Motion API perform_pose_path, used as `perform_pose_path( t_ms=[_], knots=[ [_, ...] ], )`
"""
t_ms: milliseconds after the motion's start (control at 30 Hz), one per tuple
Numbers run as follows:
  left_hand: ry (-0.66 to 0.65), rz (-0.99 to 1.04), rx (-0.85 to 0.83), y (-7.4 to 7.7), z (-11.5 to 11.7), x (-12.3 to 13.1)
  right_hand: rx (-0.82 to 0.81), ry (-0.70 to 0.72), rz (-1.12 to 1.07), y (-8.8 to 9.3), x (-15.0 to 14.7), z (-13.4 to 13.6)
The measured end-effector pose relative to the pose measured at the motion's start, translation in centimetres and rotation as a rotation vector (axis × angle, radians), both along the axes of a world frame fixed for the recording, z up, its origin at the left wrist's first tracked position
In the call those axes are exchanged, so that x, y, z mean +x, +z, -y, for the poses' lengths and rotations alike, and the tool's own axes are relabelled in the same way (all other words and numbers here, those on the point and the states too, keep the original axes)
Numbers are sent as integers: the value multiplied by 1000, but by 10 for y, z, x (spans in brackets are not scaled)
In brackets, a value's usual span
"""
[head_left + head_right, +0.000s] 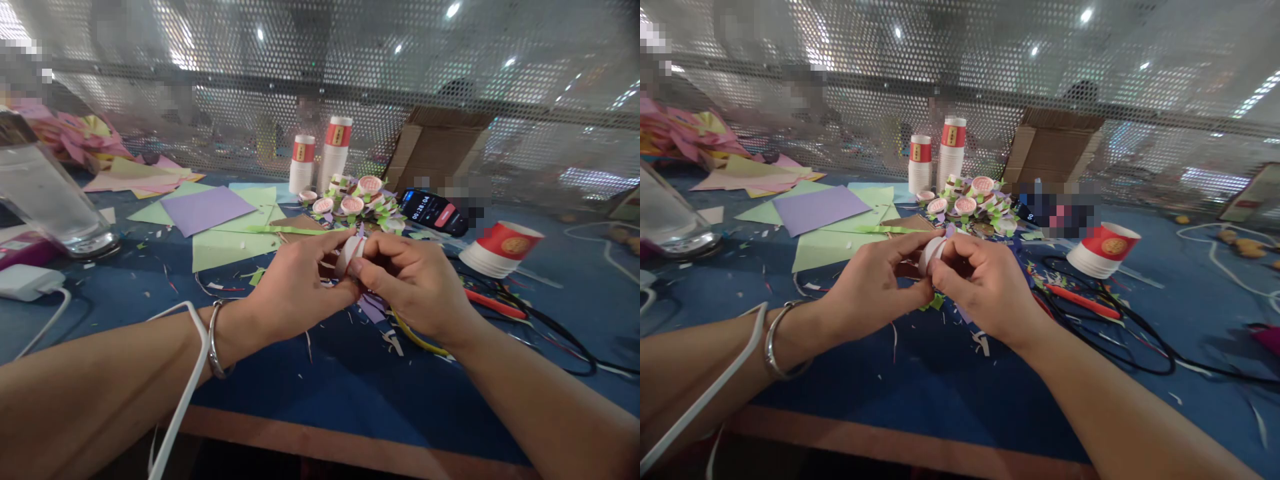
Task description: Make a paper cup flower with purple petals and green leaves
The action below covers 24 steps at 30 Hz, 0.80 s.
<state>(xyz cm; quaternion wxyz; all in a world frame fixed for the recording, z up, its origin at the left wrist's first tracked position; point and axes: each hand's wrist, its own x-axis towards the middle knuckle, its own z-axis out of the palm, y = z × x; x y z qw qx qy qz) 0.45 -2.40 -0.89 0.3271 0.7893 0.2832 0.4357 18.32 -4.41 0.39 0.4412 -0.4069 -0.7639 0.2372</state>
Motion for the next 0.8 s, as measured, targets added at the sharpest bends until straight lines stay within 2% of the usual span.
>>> perform_pose_path(
  t_ms=[333,800],
  knots=[
    [105,-70,70,1,3,2,-33,-15,21,1,-2,1],
    [58,-113,-24,1,9,-2,28,-36,81,0,0,6]
  ],
)
